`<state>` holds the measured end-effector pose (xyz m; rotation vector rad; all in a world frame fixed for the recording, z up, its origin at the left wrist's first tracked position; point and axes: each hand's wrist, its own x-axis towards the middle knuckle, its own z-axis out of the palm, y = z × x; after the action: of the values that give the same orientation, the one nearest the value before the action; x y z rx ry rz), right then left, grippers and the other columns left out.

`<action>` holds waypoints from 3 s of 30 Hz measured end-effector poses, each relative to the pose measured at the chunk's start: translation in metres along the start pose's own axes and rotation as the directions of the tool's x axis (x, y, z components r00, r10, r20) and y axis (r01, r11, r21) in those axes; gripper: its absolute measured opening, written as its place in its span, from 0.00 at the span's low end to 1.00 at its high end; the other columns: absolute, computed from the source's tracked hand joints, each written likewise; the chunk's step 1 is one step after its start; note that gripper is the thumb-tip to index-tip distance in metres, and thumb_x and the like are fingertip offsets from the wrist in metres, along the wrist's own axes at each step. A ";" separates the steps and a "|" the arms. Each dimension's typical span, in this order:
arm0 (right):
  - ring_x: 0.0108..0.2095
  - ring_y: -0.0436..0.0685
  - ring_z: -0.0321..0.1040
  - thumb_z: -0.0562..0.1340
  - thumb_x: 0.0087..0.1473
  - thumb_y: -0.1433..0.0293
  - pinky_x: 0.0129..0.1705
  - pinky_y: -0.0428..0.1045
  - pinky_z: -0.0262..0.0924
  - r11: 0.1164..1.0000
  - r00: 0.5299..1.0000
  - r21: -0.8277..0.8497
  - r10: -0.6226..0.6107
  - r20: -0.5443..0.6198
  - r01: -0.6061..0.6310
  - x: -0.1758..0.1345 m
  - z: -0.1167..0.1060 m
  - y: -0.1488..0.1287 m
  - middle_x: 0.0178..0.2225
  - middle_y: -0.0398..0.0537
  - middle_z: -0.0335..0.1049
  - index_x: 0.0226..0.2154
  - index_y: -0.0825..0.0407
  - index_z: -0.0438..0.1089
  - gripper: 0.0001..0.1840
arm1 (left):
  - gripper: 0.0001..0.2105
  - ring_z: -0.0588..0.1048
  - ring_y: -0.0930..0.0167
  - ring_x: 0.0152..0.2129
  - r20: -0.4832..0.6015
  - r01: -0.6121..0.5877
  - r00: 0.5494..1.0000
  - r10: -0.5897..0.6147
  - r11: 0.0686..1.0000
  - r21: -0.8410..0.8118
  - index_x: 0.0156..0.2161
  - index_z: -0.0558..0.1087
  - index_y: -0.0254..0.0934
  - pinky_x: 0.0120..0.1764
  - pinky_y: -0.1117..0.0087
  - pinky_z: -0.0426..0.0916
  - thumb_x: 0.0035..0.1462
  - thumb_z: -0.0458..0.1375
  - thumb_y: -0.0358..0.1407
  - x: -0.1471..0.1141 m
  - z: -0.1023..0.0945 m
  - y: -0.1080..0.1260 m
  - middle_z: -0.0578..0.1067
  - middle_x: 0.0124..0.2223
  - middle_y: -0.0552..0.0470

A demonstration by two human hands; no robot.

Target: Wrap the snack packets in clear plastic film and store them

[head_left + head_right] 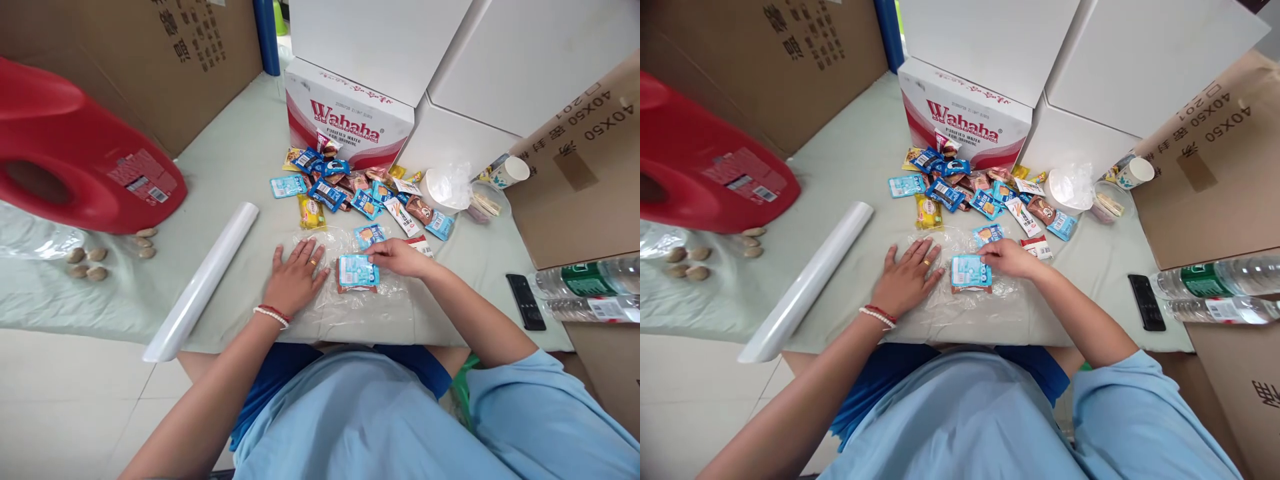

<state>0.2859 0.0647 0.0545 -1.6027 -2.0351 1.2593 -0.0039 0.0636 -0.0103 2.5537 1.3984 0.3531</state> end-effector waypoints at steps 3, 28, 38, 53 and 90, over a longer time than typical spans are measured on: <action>0.49 0.61 0.74 0.63 0.62 0.67 0.54 0.54 0.66 0.967 0.992 -0.250 0.015 -0.124 -0.046 -0.011 0.012 -0.001 0.49 0.55 0.77 0.50 0.54 0.79 0.15 | 0.28 0.56 0.58 0.73 -0.012 -0.007 1.000 0.007 1.000 -0.006 0.72 0.60 0.42 0.72 0.38 0.35 0.73 0.42 0.48 -0.001 0.000 0.000 0.58 0.75 0.42; 0.57 0.68 0.72 0.67 0.60 0.67 0.51 0.55 0.67 0.821 0.999 -0.570 0.038 0.007 -0.027 -0.010 0.059 -0.050 0.63 0.61 0.66 0.69 0.50 0.58 0.38 | 0.29 0.56 0.58 0.73 0.016 0.016 1.000 -0.015 1.000 -0.007 0.73 0.58 0.43 0.71 0.38 0.40 0.73 0.41 0.49 0.001 -0.001 -0.001 0.57 0.76 0.42; 0.68 0.67 0.58 0.69 0.60 0.51 0.67 0.62 0.58 0.914 0.961 -0.325 -0.272 -0.046 0.243 -0.078 0.036 -0.034 0.68 0.60 0.59 0.71 0.46 0.56 0.44 | 0.26 0.48 0.57 0.75 -0.087 -0.074 0.994 0.069 0.996 -0.047 0.69 0.65 0.44 0.73 0.39 0.36 0.68 0.49 0.39 -0.014 -0.024 -0.020 0.58 0.76 0.45; 0.42 0.61 0.68 0.60 0.66 0.64 0.48 0.55 0.60 0.903 0.966 -0.359 -0.258 -0.011 0.237 -0.090 0.005 -0.009 0.37 0.54 0.76 0.44 0.49 0.81 0.14 | 0.33 0.57 0.52 0.72 0.327 -0.318 0.865 0.380 0.920 -0.228 0.68 0.65 0.46 0.71 0.36 0.36 0.58 0.62 0.50 -0.051 -0.049 -0.043 0.66 0.71 0.43; 0.31 0.55 0.64 0.57 0.66 0.59 0.31 0.49 0.45 0.821 0.959 -0.500 0.267 -0.094 -0.277 -0.017 -0.009 0.011 0.29 0.48 0.72 0.32 0.52 0.73 0.18 | 0.11 0.71 0.49 0.54 -0.518 0.433 0.683 -0.515 0.857 -0.281 0.42 0.75 0.36 0.60 0.41 0.63 0.56 0.62 0.39 -0.046 -0.021 -0.018 0.73 0.49 0.37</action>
<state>0.3048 0.0539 0.0565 -2.1961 -2.3203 0.8006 -0.0485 0.0353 -0.0004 1.9163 2.0856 1.1526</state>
